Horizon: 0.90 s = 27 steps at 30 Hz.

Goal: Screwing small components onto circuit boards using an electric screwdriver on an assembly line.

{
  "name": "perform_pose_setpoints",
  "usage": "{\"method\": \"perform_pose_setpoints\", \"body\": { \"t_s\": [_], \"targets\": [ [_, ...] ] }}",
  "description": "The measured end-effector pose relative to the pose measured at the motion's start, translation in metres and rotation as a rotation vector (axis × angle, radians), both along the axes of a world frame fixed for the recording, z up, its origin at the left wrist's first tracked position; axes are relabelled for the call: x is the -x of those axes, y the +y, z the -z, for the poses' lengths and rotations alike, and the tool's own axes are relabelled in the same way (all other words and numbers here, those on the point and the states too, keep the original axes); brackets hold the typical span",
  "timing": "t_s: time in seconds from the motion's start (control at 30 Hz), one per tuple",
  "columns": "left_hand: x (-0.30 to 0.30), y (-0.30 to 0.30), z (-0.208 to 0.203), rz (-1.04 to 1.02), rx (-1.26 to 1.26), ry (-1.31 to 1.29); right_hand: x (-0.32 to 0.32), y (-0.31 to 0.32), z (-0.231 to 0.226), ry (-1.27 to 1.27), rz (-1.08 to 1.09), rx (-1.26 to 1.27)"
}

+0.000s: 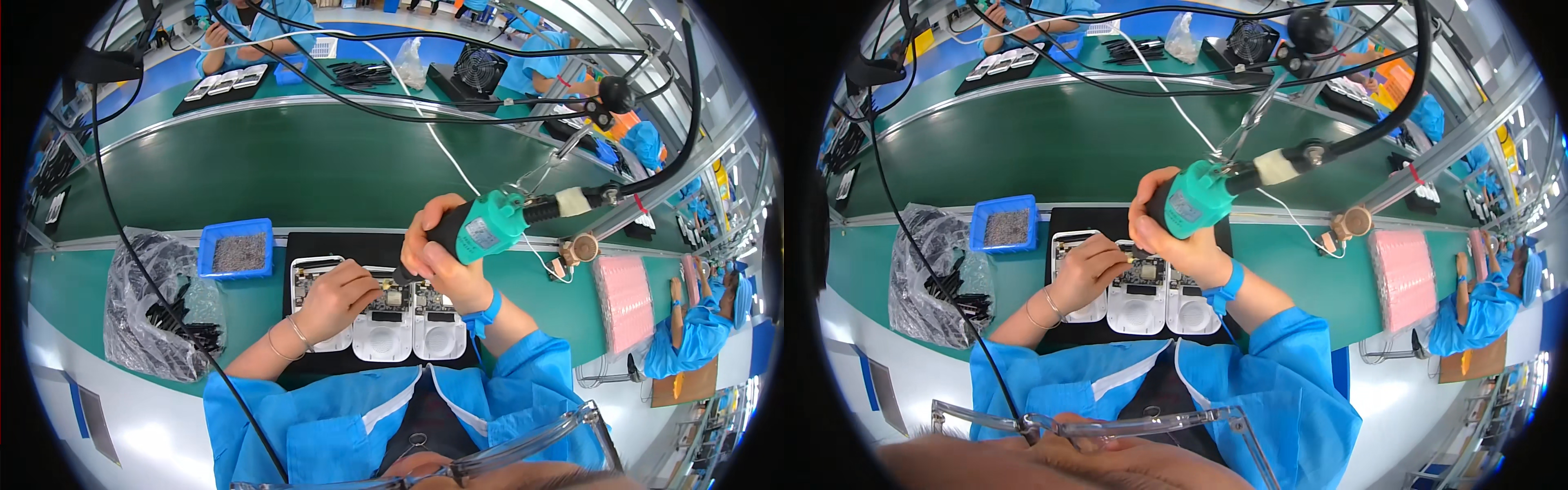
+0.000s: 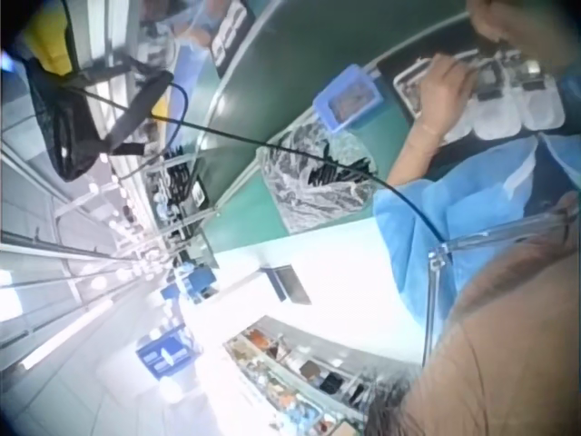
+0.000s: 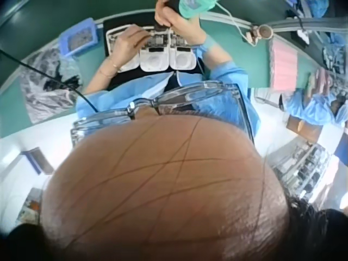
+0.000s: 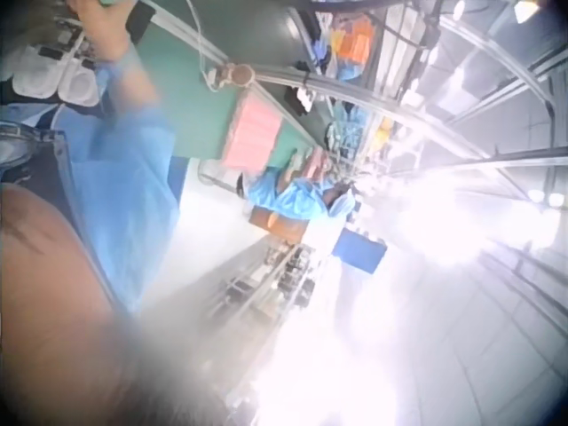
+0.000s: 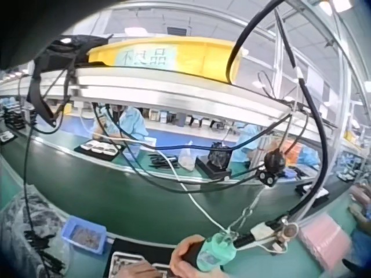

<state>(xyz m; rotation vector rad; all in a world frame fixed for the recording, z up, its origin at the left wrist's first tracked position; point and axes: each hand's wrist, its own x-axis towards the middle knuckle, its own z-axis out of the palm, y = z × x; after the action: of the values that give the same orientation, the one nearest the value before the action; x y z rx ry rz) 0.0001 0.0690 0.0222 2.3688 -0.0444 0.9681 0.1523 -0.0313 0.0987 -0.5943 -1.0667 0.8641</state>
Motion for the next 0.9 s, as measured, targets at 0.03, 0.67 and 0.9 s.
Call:
{"method": "perform_pose_setpoints", "body": {
  "t_s": [0.03,0.67,0.9],
  "targets": [
    [0.0,-0.001,0.0,0.002,0.025,0.006,0.0,0.0,0.001,0.006,-0.007,0.007],
    [0.007,0.006,-0.016,0.072,0.33,0.073,0.0,-0.001,0.002,-0.04,0.05,-0.023],
    [0.016,-0.021,0.024,0.017,-0.41,0.246,0.002,0.023,0.022,-0.125,0.229,0.08]
  ]
}}
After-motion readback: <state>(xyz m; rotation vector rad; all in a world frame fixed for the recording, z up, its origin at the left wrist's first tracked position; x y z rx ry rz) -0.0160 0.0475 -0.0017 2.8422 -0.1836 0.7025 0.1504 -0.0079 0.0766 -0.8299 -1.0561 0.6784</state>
